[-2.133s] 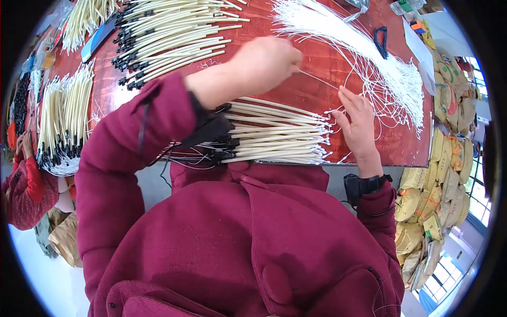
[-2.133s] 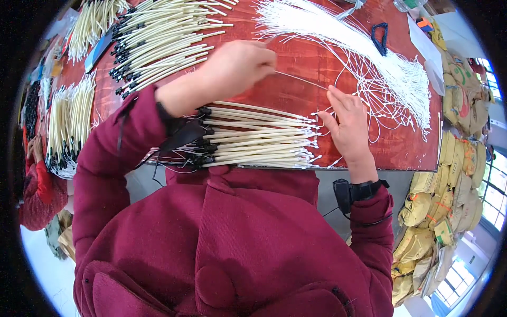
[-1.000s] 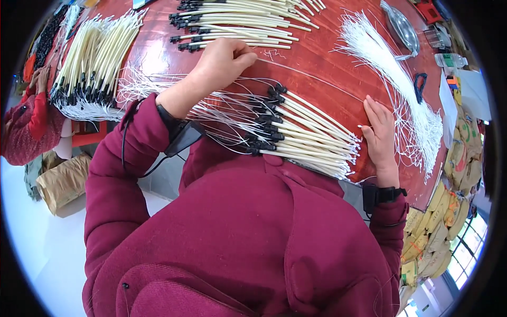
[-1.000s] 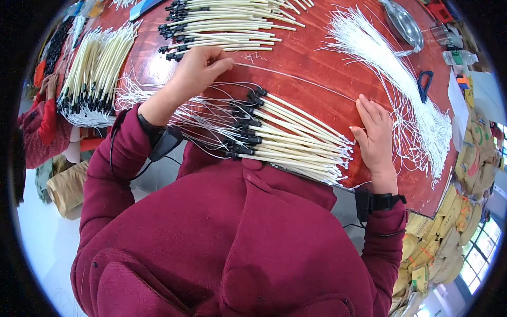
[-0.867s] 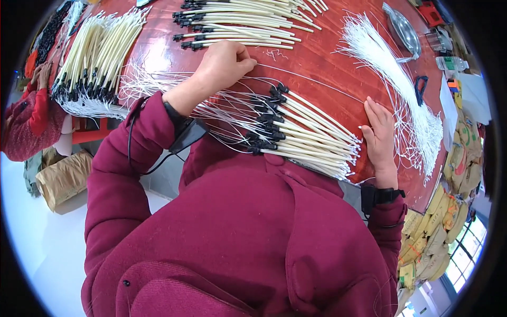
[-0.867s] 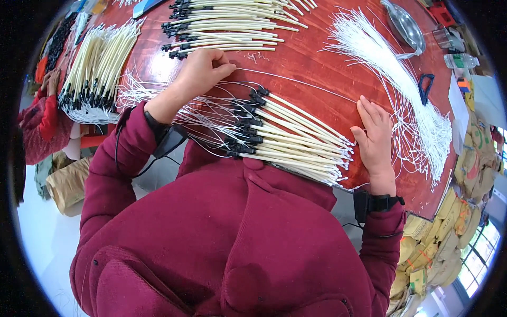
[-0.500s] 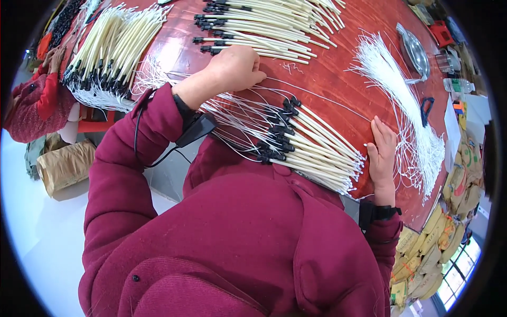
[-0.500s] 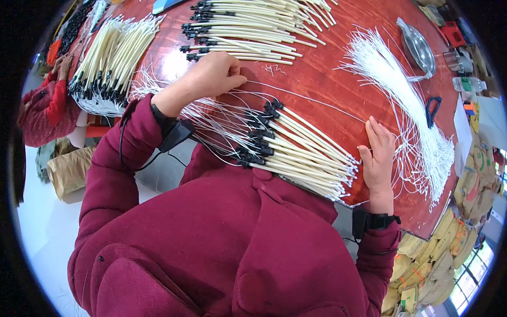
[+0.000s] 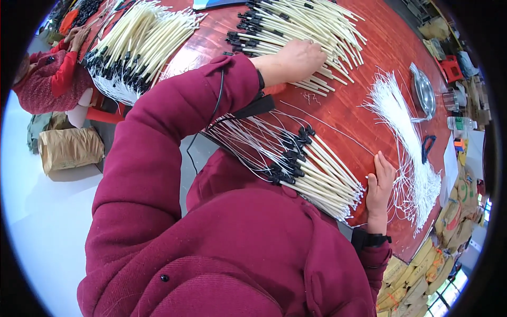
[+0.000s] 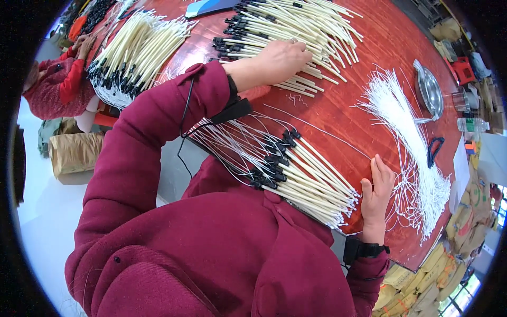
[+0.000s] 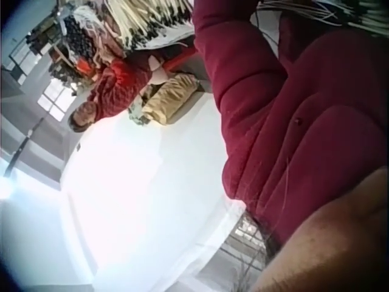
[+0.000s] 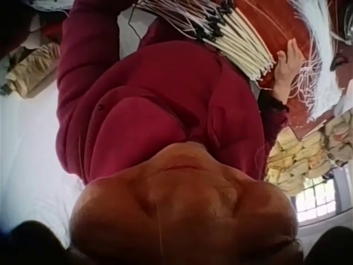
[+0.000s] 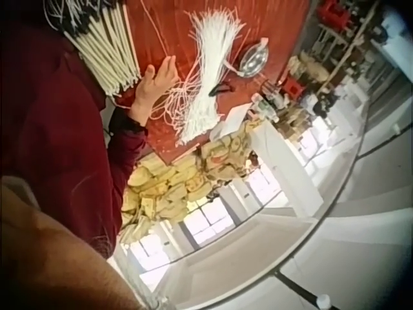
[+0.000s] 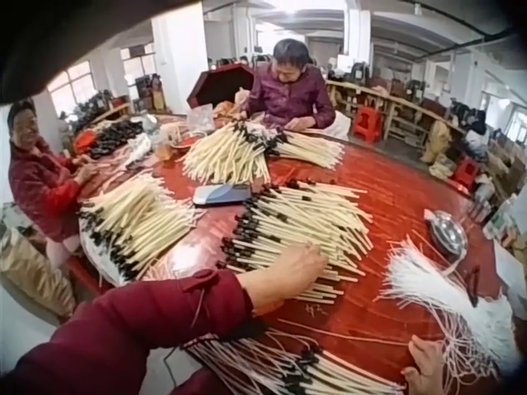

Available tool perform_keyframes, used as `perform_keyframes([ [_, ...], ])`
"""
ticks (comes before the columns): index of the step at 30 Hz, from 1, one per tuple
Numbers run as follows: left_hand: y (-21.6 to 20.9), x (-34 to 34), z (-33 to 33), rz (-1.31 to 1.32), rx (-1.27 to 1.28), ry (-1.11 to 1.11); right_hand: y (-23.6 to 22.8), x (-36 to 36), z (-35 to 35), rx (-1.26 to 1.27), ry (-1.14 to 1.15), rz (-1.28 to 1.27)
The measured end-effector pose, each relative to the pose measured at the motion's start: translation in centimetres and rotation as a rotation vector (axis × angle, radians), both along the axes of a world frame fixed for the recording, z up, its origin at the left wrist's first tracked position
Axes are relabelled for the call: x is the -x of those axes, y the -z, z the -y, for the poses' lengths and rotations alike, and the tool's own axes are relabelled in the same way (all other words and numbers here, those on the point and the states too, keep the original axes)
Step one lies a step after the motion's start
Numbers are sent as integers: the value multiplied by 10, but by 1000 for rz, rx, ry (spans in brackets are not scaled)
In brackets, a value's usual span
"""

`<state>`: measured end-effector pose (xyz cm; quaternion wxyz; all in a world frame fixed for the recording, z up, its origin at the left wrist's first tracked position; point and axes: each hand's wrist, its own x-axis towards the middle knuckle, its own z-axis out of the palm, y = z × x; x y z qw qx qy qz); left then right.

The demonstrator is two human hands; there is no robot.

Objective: Bundling and tying groups of incense sticks together at a production table.

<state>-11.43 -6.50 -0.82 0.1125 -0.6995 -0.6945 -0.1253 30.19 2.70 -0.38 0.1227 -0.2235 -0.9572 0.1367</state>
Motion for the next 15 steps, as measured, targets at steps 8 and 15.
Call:
perform_keyframes([
  [8,-22,1,8,76,42,22,3,1,3,18,55,-29],
  [15,-26,-16,42,278,-117,80,4,4,5,2,58,-45],
])
